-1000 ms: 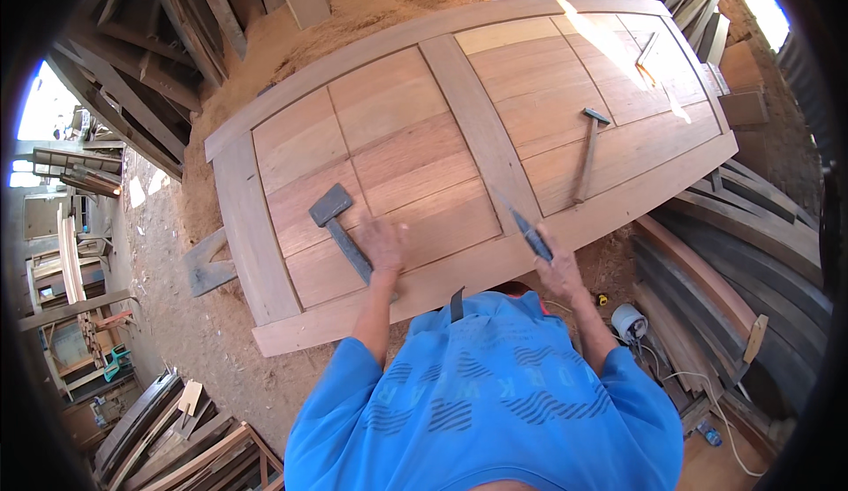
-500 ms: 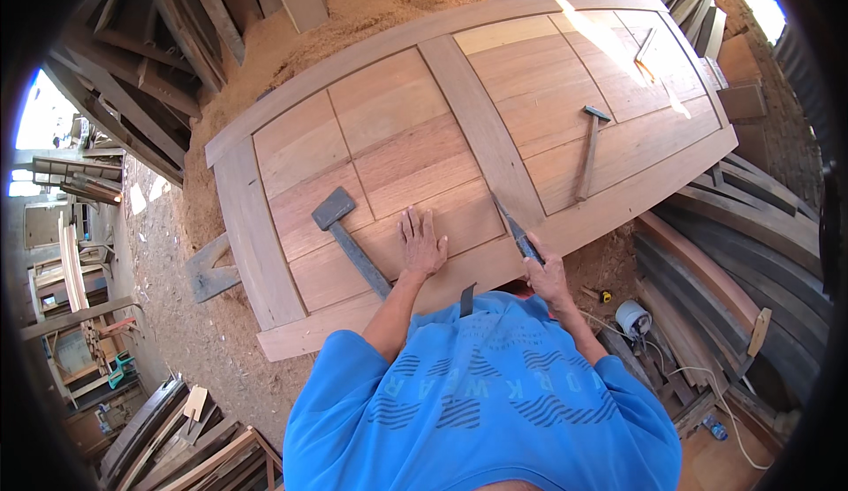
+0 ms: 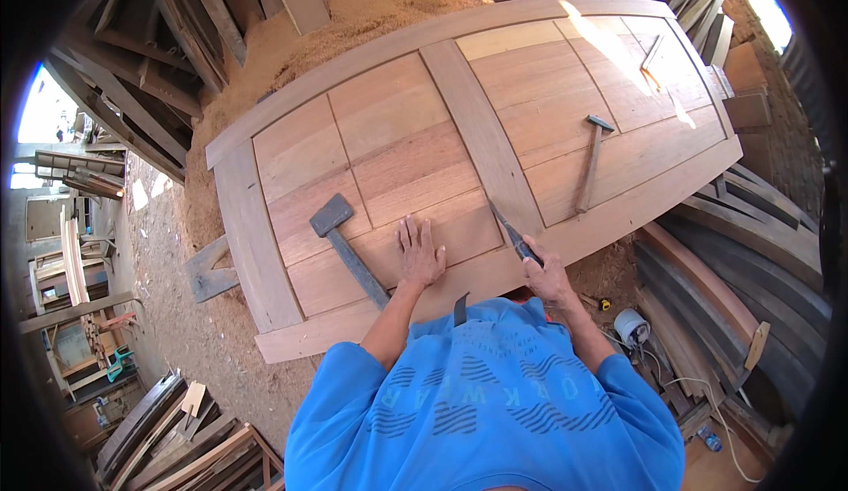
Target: The person assembles a wooden door by fitting panels into a frame. They use a mallet to tap the panels into place and a chisel to adjust the joints. The person also uses a small wooden block as a buffer while hammering.
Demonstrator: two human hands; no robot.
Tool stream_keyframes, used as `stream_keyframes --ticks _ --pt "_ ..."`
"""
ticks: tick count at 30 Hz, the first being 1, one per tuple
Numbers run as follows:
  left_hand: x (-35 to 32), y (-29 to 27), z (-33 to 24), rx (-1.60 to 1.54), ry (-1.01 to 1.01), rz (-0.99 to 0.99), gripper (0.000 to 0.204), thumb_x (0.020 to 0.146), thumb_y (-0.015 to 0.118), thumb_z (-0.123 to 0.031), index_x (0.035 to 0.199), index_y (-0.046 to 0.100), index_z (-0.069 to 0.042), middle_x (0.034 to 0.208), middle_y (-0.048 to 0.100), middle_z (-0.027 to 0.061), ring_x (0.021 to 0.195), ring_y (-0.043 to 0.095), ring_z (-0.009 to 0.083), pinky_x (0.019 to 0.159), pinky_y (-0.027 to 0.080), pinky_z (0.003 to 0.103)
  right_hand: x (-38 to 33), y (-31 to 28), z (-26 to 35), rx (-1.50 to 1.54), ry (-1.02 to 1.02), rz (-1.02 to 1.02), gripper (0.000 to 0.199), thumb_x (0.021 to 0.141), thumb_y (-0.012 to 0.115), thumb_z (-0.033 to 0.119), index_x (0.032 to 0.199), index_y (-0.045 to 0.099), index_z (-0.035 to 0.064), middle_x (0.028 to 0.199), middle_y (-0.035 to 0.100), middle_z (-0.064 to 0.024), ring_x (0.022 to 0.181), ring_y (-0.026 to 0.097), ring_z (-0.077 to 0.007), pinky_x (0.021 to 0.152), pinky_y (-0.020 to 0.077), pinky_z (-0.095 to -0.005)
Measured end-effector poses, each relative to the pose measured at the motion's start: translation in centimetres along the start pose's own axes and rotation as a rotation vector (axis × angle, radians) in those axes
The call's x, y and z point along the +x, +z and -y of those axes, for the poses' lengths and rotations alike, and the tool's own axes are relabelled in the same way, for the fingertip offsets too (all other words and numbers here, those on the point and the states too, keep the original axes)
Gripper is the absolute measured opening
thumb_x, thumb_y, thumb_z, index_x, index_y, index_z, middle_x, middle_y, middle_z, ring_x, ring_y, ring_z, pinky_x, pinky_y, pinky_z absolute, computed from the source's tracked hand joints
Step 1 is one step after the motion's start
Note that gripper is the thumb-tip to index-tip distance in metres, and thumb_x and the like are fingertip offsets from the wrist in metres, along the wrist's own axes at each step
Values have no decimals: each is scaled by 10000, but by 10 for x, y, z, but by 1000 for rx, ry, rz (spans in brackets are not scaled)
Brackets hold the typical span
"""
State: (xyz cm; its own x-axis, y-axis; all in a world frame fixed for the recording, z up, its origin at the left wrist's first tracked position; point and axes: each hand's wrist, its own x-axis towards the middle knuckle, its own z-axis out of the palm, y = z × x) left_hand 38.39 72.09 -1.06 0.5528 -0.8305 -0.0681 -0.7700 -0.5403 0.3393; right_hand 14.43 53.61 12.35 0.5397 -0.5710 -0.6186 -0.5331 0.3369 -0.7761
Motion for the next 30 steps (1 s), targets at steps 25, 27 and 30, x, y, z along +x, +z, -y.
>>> stream_keyframes --ticks 25,27,30 --pt "27 4 -9 -8 -24 -26 873 850 634 -368 1571 319 11 1649 176 324 1541 110 501 1244 62 625 72 29 21 96 -132 -82 524 993 536 105 1507 497 11 709 559 7 559 514 -68 512 458 -246" --pt "39 6 -10 -9 -25 -50 867 854 624 -379 1571 327 7 1648 183 324 1541 117 500 1245 63 625 85 27 20 84 -159 -58 524 993 537 105 1507 499 17 710 553 5 559 511 -68 508 455 -243" --pt "52 6 -11 18 -27 -67 849 861 609 -393 1575 344 -17 1647 194 325 1542 123 497 1246 63 624 94 10 22 152 -104 12 532 990 540 98 1514 495 25 710 543 8 565 510 -71 509 455 -243"
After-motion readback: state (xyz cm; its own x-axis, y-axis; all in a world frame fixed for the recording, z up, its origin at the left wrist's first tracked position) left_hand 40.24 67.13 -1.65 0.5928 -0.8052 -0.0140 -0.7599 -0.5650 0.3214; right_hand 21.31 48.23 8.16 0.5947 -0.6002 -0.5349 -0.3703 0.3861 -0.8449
